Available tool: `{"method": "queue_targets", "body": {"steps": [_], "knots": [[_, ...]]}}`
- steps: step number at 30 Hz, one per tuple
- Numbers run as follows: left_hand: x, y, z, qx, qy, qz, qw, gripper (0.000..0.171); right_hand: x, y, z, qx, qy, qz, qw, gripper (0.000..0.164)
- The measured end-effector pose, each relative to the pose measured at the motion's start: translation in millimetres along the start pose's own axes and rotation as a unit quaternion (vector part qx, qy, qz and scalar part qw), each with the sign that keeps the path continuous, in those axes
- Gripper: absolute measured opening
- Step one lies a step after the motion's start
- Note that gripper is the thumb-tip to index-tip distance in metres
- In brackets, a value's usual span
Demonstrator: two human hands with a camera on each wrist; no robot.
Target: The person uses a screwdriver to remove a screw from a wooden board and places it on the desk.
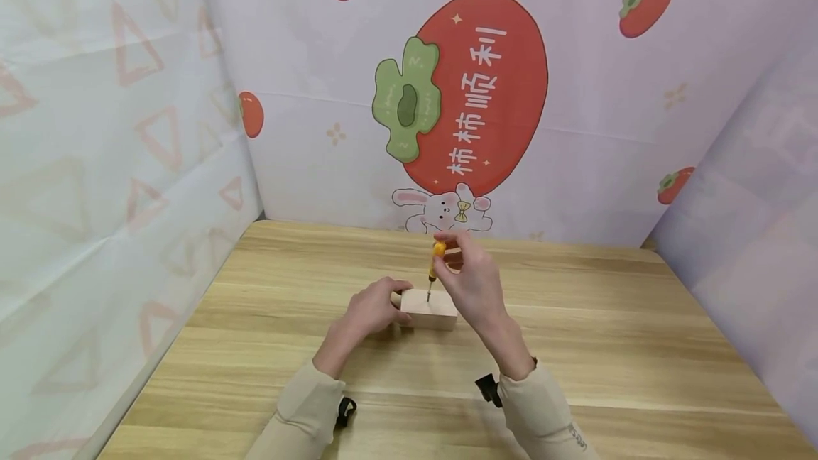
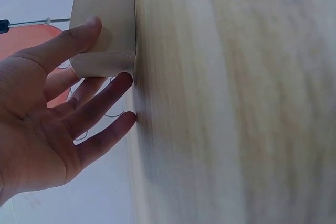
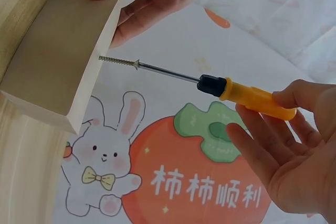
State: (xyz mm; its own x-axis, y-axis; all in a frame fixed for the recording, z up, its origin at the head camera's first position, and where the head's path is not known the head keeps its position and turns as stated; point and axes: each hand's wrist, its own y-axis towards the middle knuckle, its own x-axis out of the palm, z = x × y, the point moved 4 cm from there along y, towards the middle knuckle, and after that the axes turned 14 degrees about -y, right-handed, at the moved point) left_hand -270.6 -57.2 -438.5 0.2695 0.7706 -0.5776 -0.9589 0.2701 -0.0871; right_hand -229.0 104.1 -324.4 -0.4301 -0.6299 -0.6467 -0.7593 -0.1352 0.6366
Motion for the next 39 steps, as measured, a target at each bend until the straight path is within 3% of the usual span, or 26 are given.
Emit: {"method": "queue_targets", "body": {"steps": [4,11,21,31,39], "knots": [[-0.2,-0.6,-0.8,0.001,0.000,0.001,1.0000,0.064,3.7,-3.2,-0.1,-0.003,0.023,-0.005,1.000,0.025],[0.7,-0.4,-0.9,0.004,0.004,0.002,1.0000,0.063,6.2,-5.0,-0.7,-0.007,-0.007,0.007,1.000,0.027],[0.4,0.3,-0.2,0.008,0.009,0.010,0.9999,0.063,2.5,-5.3,0.5,-0.001,0.019,0.008,1.000,0.030],[1.0,-0.1,0.0,-0.001,0.005,0.003,1.0000,0.063,-0.5,-6.7,5.3,0.024,-0.036,0.019,0.999,0.030],[1.1,0.4,-0.2,0.003,0.011,0.005,0.9999,0.063,-0.1,-7.2,7.3,0.012,-0.042,0.031,0.999,0.028]]}}
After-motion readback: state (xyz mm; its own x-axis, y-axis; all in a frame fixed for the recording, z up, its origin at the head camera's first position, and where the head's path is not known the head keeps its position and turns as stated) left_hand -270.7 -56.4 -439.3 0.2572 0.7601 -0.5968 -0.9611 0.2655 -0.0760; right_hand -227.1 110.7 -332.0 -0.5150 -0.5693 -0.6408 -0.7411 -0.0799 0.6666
